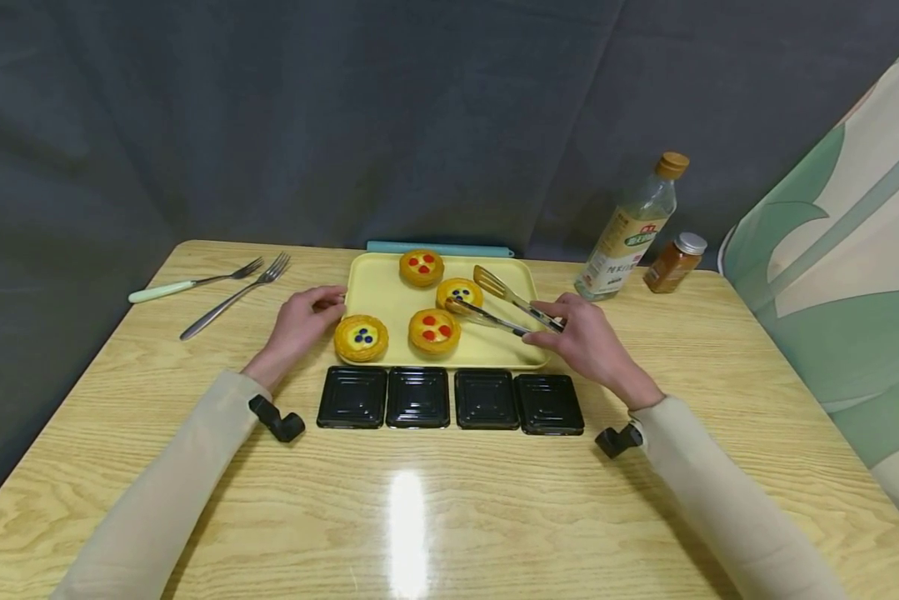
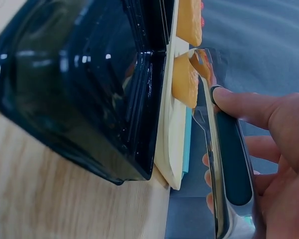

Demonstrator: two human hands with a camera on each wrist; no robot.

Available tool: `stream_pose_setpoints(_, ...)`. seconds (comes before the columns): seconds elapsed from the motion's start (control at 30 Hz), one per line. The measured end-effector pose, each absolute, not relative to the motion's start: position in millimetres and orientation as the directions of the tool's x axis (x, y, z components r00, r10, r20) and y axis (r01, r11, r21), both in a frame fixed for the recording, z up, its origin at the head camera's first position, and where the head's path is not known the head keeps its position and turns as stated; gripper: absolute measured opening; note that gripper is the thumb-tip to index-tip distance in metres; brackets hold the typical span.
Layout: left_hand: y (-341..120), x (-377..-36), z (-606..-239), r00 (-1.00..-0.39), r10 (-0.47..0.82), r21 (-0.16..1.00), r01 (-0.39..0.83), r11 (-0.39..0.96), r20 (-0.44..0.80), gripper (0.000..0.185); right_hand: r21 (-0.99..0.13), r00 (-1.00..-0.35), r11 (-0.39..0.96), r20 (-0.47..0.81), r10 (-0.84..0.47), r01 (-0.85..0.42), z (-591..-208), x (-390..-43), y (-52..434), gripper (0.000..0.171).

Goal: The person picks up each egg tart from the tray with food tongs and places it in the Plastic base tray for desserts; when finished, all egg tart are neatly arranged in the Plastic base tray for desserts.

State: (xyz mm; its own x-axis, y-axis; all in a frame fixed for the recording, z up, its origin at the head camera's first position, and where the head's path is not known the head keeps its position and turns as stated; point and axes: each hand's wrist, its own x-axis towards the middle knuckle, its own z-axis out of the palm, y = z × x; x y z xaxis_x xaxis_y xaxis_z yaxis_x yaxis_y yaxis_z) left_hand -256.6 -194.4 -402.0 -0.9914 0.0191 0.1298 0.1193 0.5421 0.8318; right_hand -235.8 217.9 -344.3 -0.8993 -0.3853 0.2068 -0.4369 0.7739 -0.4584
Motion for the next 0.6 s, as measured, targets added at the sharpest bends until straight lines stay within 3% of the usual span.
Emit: stream_pose_setpoints(0.6,-194.9,-258.2,-405.1,-0.991,0.018,0.832,0.120,0.542,0.131,0.039,-0.471,-0.898,0.765,0.219,-0.382,-0.440,-345.6,-240.3,212.7,0.053)
